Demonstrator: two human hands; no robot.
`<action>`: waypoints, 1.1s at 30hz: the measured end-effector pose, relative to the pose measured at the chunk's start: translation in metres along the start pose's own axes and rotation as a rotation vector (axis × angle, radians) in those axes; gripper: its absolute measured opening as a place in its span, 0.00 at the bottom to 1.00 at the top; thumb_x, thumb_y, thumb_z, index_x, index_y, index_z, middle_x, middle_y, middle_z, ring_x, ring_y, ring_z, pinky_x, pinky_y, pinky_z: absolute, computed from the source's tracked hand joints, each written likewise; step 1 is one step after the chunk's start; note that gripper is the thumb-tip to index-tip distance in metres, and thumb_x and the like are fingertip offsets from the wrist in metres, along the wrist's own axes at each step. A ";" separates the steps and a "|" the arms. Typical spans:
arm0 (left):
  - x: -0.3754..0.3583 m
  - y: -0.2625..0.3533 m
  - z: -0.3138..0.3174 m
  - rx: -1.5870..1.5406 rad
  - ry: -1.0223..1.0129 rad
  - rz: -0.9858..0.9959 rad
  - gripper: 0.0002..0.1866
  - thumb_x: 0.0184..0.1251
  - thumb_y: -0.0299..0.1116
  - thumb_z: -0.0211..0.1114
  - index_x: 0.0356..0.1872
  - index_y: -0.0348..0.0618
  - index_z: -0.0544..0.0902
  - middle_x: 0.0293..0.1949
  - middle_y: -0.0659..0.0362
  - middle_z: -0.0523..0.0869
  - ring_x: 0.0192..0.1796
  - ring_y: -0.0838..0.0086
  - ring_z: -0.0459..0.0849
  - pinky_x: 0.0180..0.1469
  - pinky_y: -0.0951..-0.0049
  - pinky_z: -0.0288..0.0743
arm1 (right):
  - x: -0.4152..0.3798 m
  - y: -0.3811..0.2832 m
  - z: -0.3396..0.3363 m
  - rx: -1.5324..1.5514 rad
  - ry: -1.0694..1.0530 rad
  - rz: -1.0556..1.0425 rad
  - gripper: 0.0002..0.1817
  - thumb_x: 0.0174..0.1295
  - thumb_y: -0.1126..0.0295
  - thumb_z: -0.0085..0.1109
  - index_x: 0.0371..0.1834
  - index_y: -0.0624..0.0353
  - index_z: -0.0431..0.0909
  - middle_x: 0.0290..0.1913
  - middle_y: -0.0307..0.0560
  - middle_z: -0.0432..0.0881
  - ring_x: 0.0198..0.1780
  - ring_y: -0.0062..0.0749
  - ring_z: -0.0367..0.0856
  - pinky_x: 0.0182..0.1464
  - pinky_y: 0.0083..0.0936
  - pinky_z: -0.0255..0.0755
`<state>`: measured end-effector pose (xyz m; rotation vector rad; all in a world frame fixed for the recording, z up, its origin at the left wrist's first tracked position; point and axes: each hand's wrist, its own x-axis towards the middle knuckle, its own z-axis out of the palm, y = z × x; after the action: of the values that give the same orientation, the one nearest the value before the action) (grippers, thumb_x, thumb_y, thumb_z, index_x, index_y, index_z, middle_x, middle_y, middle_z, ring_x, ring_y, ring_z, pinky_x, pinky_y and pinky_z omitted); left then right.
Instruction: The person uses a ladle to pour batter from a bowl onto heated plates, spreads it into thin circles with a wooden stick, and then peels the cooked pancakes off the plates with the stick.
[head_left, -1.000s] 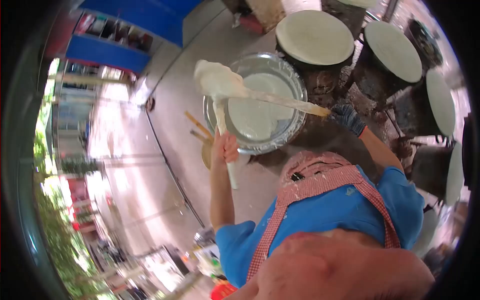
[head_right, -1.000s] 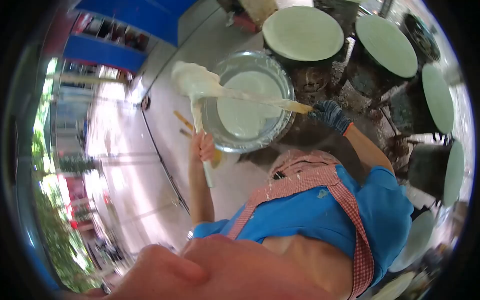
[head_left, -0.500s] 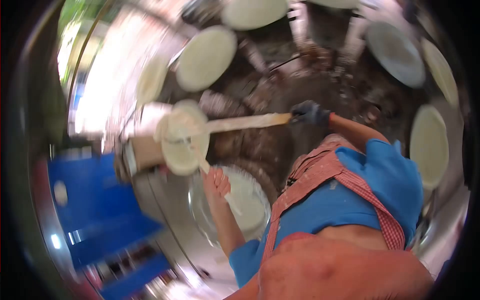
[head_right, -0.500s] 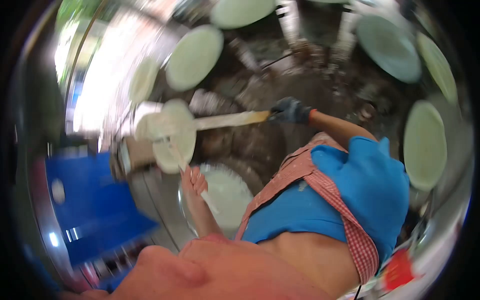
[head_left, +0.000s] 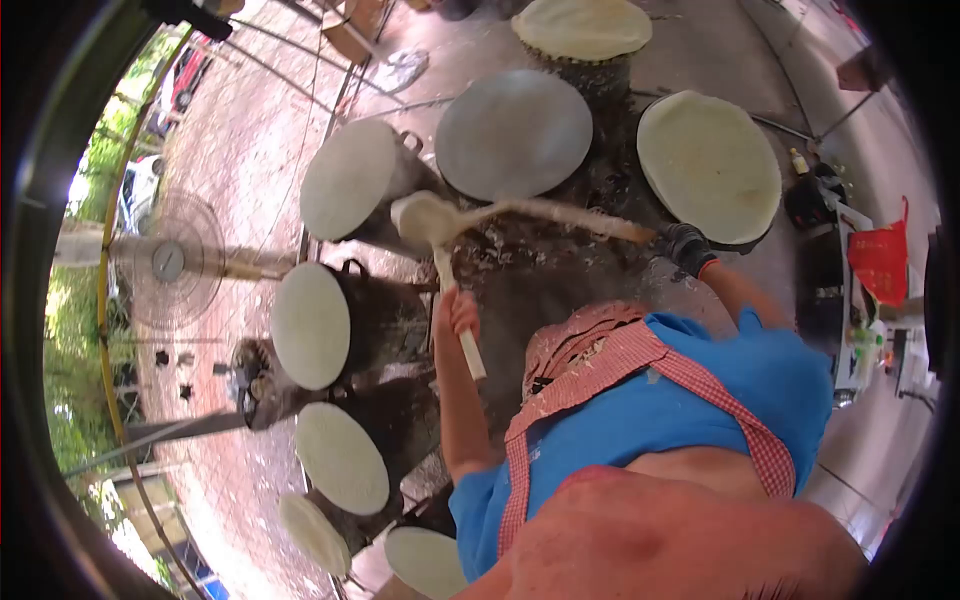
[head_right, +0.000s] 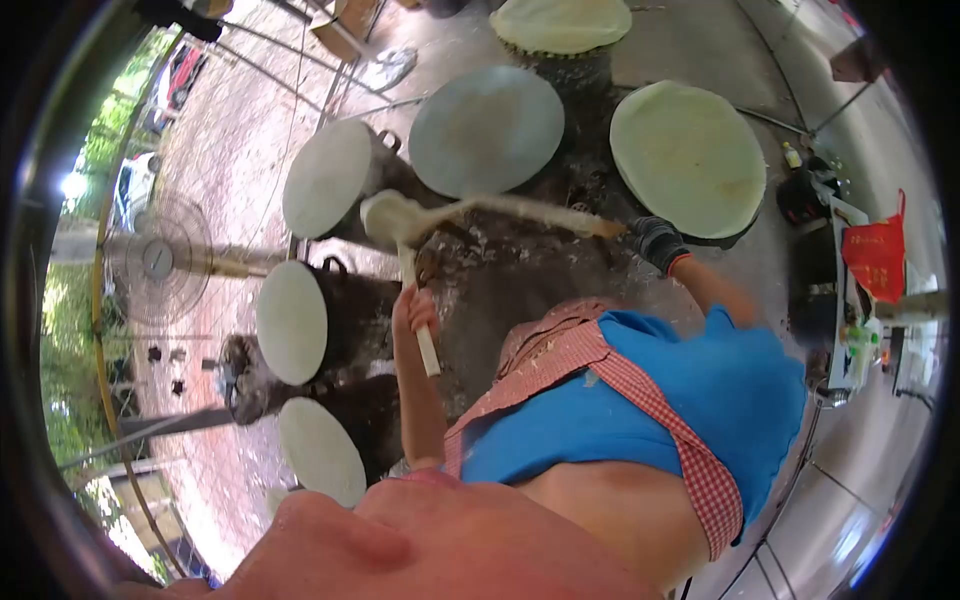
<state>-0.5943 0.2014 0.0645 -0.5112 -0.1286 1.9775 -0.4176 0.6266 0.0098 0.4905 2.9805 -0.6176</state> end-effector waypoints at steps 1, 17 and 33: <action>0.032 0.024 0.012 0.206 0.039 0.025 0.08 0.65 0.34 0.47 0.26 0.49 0.64 0.11 0.66 0.57 0.08 0.83 0.54 0.08 0.81 0.50 | 0.004 0.000 -0.005 -0.007 0.020 0.019 0.16 0.49 0.56 0.57 0.32 0.58 0.77 0.30 0.56 0.78 0.34 0.48 0.76 0.38 0.35 0.68; 0.284 0.129 0.107 2.758 0.633 0.774 0.38 0.48 0.27 0.53 0.64 0.61 0.50 0.32 0.46 0.80 0.35 0.52 0.79 0.37 0.56 0.71 | 0.117 -0.112 0.007 0.658 0.385 0.380 0.17 0.54 0.66 0.49 0.48 0.52 0.72 0.41 0.53 0.77 0.43 0.48 0.75 0.45 0.35 0.67; 0.167 0.174 0.071 2.000 0.398 0.505 0.35 0.49 0.23 0.51 0.63 0.49 0.56 0.48 0.51 0.75 0.35 0.69 0.77 0.33 0.76 0.71 | 0.227 -0.141 0.029 0.118 0.449 0.402 0.22 0.58 0.55 0.47 0.48 0.59 0.72 0.42 0.48 0.79 0.45 0.36 0.77 0.47 0.27 0.69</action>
<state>-0.8303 0.2795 0.0251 0.4774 2.1133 1.4217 -0.6781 0.5604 0.0093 1.3588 3.0917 -0.7198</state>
